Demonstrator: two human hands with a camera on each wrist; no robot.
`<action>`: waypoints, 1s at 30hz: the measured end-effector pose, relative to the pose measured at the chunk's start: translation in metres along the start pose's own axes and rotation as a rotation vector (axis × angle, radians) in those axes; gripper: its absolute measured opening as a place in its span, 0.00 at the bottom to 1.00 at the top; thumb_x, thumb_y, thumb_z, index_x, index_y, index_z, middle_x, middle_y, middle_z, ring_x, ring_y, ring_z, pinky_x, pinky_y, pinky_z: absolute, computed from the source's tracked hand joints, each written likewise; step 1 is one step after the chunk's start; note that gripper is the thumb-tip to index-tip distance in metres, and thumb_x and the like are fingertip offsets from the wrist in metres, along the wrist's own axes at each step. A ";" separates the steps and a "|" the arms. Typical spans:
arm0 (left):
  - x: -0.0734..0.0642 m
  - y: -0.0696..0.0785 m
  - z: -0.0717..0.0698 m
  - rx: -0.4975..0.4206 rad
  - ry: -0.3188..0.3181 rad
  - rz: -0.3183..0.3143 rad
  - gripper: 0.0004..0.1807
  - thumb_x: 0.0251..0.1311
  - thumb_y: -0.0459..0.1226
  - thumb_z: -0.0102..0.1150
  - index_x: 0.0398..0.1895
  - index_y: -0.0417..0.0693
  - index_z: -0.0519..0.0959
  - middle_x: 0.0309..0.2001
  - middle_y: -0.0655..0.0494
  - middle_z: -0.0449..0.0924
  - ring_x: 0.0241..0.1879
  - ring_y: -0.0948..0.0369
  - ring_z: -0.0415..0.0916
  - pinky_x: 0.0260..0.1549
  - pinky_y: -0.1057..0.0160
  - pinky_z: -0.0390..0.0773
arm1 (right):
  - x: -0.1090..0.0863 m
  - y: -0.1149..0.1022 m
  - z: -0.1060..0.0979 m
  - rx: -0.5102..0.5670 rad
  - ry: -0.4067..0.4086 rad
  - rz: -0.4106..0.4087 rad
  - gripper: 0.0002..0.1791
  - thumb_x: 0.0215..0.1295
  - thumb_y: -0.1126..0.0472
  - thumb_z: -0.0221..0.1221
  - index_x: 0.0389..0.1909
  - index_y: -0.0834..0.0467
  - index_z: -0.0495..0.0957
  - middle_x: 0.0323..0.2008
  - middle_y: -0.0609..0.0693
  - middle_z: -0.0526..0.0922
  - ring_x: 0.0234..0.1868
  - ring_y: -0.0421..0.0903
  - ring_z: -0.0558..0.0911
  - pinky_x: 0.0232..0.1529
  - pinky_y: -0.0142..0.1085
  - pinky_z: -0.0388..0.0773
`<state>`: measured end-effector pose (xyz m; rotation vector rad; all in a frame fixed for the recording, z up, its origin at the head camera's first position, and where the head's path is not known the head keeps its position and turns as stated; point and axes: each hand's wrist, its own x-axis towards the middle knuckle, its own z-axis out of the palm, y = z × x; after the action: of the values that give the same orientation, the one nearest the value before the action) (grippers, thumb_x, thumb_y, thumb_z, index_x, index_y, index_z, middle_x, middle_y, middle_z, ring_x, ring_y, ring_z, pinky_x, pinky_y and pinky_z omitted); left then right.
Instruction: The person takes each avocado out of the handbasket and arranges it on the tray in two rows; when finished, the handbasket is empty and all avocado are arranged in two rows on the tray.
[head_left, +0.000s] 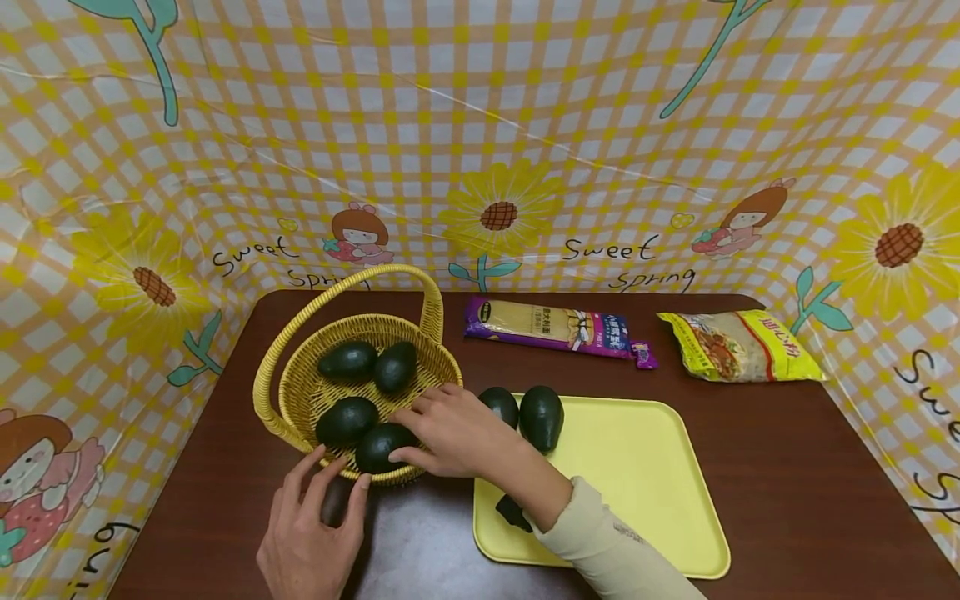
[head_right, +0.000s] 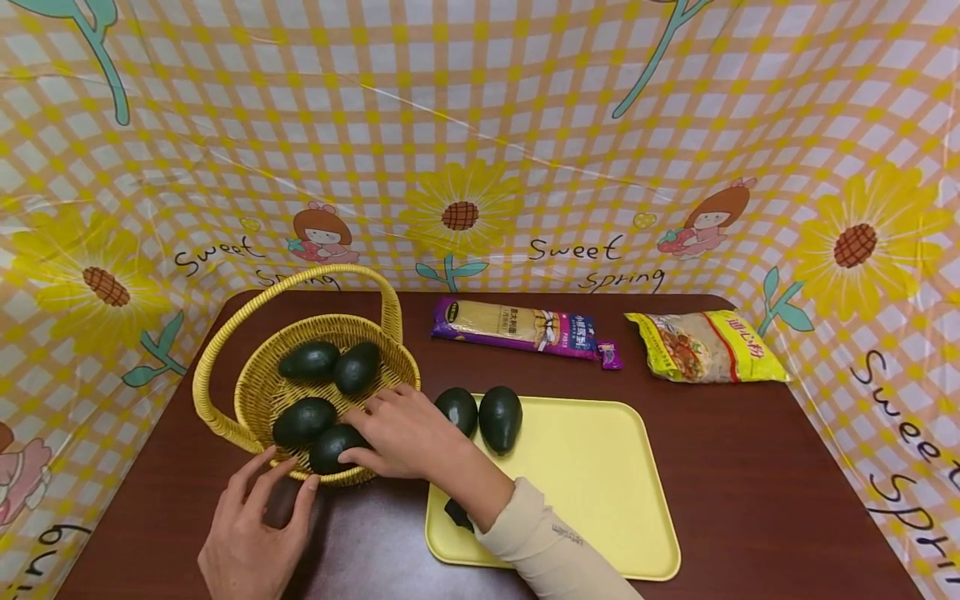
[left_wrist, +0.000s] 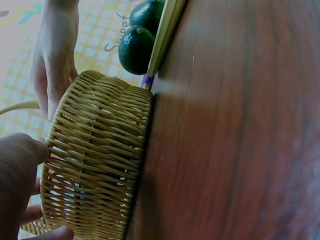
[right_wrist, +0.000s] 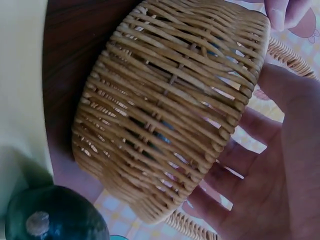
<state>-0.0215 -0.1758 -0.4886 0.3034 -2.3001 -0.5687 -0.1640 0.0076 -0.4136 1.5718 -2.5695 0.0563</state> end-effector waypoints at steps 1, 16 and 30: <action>0.000 0.000 0.000 -0.002 0.001 0.000 0.19 0.56 0.50 0.83 0.47 0.52 0.92 0.58 0.51 0.86 0.41 0.45 0.86 0.22 0.41 0.83 | 0.001 -0.001 0.000 -0.004 -0.003 0.006 0.29 0.80 0.32 0.54 0.65 0.46 0.84 0.46 0.46 0.90 0.52 0.47 0.88 0.59 0.45 0.83; 0.000 0.001 0.000 0.004 -0.005 -0.013 0.20 0.56 0.49 0.83 0.47 0.50 0.92 0.58 0.50 0.86 0.41 0.46 0.86 0.22 0.43 0.84 | 0.018 -0.006 0.004 -0.006 -0.095 0.055 0.36 0.73 0.25 0.57 0.68 0.46 0.84 0.53 0.47 0.90 0.56 0.47 0.87 0.56 0.44 0.84; 0.001 0.000 0.000 0.015 -0.025 -0.024 0.20 0.56 0.49 0.83 0.47 0.50 0.92 0.58 0.51 0.86 0.43 0.45 0.86 0.23 0.43 0.85 | 0.037 0.001 0.003 0.155 -0.260 0.126 0.42 0.60 0.24 0.70 0.68 0.46 0.84 0.52 0.47 0.90 0.49 0.45 0.89 0.47 0.42 0.87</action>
<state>-0.0221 -0.1759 -0.4885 0.3339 -2.3281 -0.5706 -0.1817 -0.0245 -0.4120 1.5579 -2.9284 0.0680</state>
